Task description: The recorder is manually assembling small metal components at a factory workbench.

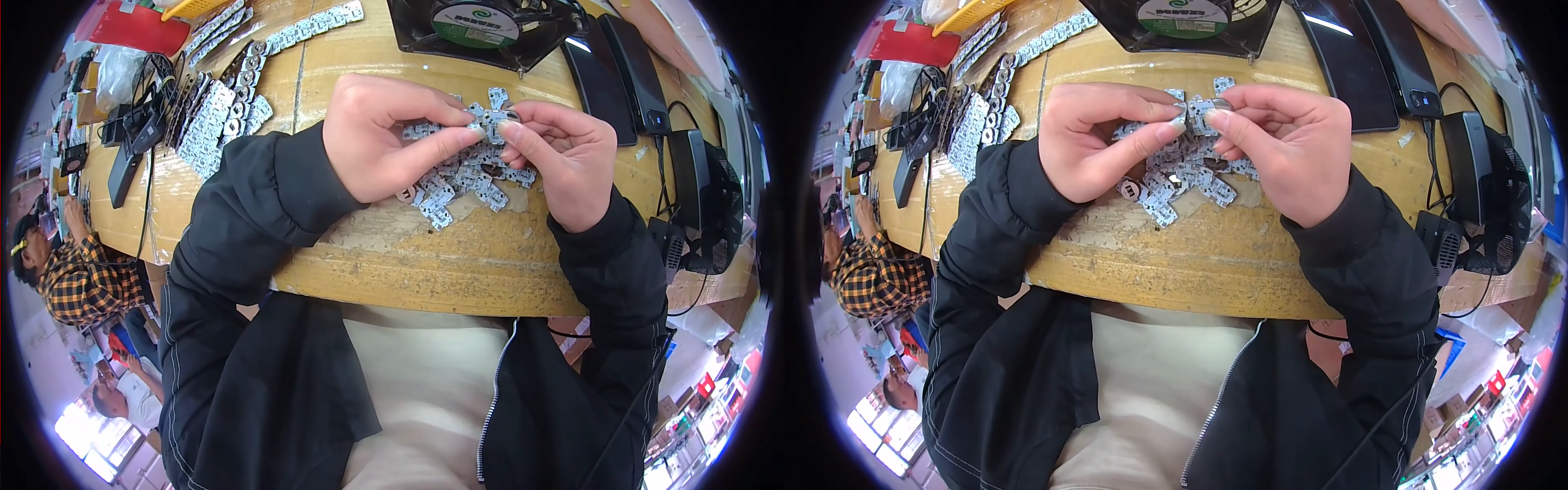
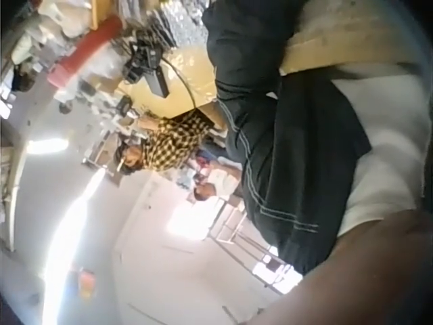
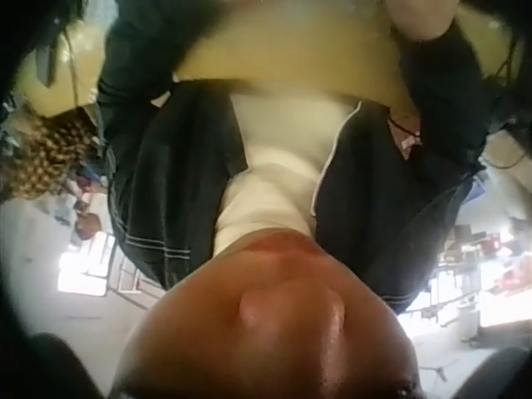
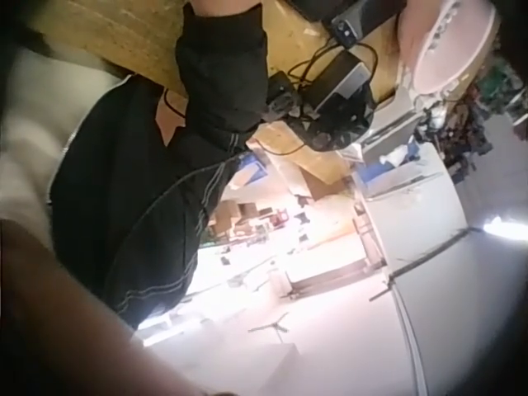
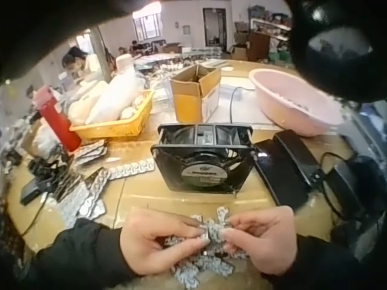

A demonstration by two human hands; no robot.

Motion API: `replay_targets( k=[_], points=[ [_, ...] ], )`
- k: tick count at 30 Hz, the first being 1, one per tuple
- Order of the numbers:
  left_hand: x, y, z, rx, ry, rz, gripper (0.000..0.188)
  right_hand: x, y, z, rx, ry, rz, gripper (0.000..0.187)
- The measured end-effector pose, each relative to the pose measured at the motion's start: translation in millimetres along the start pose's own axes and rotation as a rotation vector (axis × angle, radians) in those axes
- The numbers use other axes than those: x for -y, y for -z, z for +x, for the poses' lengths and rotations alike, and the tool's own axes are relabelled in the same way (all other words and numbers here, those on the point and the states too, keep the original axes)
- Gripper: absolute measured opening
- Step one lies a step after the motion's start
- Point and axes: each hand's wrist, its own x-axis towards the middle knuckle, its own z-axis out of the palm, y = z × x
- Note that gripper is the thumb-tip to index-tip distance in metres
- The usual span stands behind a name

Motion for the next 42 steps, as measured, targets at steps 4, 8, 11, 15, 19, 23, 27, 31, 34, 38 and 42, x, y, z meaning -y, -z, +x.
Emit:
replay_targets(
  k=[4,8,11,15,19,23,27,31,34,38,42],
  points=[
    [1.0,0.7,0.3,0.043,-0.058,0.047,0.011,-1.1,-0.1,-0.1,0.001,0.013,0.005,0.018],
    [1.8,2.3,3.9,0.098,-0.192,0.145,0.011,1.9,-1.6,-1.3,-0.012,0.025,-0.031,0.018],
    [-0.5,-1.3,1.2,0.06,-0.167,0.146,0.012,2.0,-3.2,-3.0,-0.023,0.078,-0.075,0.018],
    [0.1,-3.4,-2.4,-0.008,-0.113,0.104,0.013,3.3,-2.5,-3.7,-0.03,0.08,-0.089,0.018],
    [-2.4,-2.3,-1.3,0.007,-0.113,0.11,0.013,4.2,-2.3,-3.9,-0.016,0.06,-0.086,0.018],
    [1.0,-1.4,0.0,0.019,-0.148,0.121,0.013,2.4,-3.5,-2.8,-0.022,0.043,-0.065,0.018],
    [-1.6,-0.7,0.1,0.052,-0.188,0.177,0.013,3.0,-2.8,-4.6,-0.03,0.037,-0.065,0.019],
    [0.9,0.1,1.1,0.051,-0.183,0.167,0.013,2.9,-2.3,-2.7,-0.036,0.036,-0.068,0.019],
    [1.1,1.1,1.1,0.068,-0.171,0.158,0.013,1.8,-3.3,-4.1,-0.04,0.016,-0.048,0.018],
    [1.4,-1.2,-2.5,0.049,-0.103,0.054,0.012,2.1,-2.6,-4.0,-0.038,0.031,-0.035,0.018],
    [1.7,0.3,1.1,0.081,-0.166,0.064,0.013,1.8,2.3,0.3,-0.032,-0.008,0.05,0.018]
  ],
)
